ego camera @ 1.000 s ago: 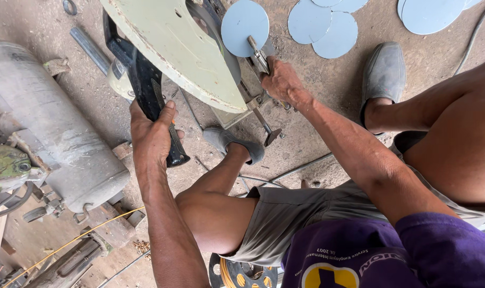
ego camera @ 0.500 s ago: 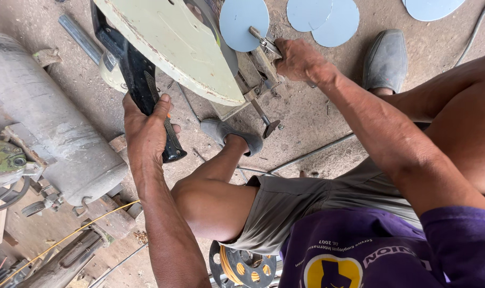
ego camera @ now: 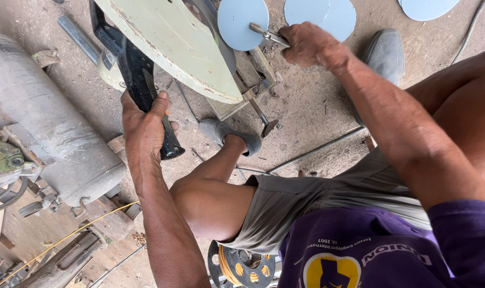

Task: The person sits on the floor and uses a bench grinder to smooth the edges of circular metal discs. They hold each disc with locking pliers, rotate it against the spinning wheel, and place the finished pieces on the floor.

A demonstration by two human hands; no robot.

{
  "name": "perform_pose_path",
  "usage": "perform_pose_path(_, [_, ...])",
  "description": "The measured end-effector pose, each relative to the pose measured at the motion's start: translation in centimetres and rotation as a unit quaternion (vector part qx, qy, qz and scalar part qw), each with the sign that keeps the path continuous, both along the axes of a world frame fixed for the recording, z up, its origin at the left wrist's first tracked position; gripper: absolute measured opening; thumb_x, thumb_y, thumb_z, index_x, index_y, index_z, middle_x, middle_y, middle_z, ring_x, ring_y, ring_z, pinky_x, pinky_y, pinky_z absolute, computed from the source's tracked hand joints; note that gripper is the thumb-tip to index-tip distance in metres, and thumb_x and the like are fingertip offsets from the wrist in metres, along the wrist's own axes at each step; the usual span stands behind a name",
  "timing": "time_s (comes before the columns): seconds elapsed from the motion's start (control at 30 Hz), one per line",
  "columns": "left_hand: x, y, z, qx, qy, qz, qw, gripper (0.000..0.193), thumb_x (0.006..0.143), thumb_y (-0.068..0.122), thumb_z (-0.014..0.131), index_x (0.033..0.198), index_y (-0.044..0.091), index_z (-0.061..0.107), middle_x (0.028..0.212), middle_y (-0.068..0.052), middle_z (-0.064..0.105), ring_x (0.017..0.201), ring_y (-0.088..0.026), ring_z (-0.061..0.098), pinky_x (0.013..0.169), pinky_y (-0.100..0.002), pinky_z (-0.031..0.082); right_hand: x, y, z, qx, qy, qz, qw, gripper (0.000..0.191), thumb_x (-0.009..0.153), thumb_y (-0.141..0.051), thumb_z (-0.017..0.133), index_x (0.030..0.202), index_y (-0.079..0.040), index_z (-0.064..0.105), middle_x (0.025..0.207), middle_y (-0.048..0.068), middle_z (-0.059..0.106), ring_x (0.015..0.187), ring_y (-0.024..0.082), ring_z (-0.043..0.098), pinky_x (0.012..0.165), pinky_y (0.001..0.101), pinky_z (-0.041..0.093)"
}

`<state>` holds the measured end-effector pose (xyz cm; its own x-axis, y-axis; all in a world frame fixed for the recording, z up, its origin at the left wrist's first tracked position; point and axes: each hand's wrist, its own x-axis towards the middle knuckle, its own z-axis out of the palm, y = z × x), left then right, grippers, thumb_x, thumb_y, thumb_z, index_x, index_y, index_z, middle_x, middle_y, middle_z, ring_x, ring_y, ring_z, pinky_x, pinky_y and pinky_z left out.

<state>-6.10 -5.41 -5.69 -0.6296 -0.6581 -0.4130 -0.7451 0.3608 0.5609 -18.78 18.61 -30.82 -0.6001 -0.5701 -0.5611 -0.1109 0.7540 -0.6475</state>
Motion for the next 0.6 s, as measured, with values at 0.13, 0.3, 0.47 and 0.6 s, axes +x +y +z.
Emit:
perform_pose_path(0.13, [0.1, 0.0, 0.0, 0.000, 0.003, -0.008, 1.000, 0.065, 0.093, 0.021, 0.066, 0.150, 0.013, 0.036, 0.120, -0.012, 0.069, 0.102, -0.018, 0.074, 0.055, -0.024, 0.063, 1.5, -2.6, -0.8, -0.044, -0.064, -0.087, 0.993, 0.026, 0.096, -0.006, 0.053, 0.120, -0.010, 0.060, 0.075, 0.006, 0.053, 0.057, 0.016, 0.048, 0.046, 0.0327, 0.046])
perform_pose_path(0.3, [0.1, 0.1, 0.0, 0.008, 0.004, 0.006, 1.000, 0.066, 0.093, 0.021, 0.066, 0.151, 0.013, 0.035, 0.123, -0.013, 0.068, 0.105, -0.019, 0.073, 0.055, -0.024, 0.062, 2.7, -4.6, -1.9, -0.064, -0.102, -0.149, 0.982, 0.039, 0.095, -0.004, 0.055, 0.133, -0.009, 0.055, 0.081, 0.007, 0.059, 0.059, 0.015, 0.054, 0.047, 0.0307, 0.049])
perform_pose_path(0.47, [0.1, -0.1, 0.0, 0.015, 0.012, -0.001, 1.000, 0.065, 0.093, 0.020, 0.067, 0.150, 0.012, 0.036, 0.123, -0.013, 0.068, 0.106, -0.019, 0.073, 0.056, -0.024, 0.062, 3.4, -5.7, -3.3, -0.102, -0.140, -0.206, 0.963, 0.048, 0.093, -0.004, 0.055, 0.140, -0.009, 0.052, 0.092, 0.008, 0.067, 0.063, 0.015, 0.060, 0.052, 0.0284, 0.056])
perform_pose_path(0.6, [0.1, -0.3, -0.1, 0.013, 0.009, -0.002, 1.000, 0.066, 0.093, 0.021, 0.066, 0.150, 0.013, 0.035, 0.121, -0.013, 0.068, 0.105, -0.018, 0.073, 0.056, -0.024, 0.063, 3.8, -6.5, -4.3, -0.139, -0.120, -0.233, 0.955, 0.050, 0.089, -0.006, 0.061, 0.139, -0.007, 0.053, 0.092, 0.009, 0.069, 0.069, 0.017, 0.064, 0.059, 0.0321, 0.059])
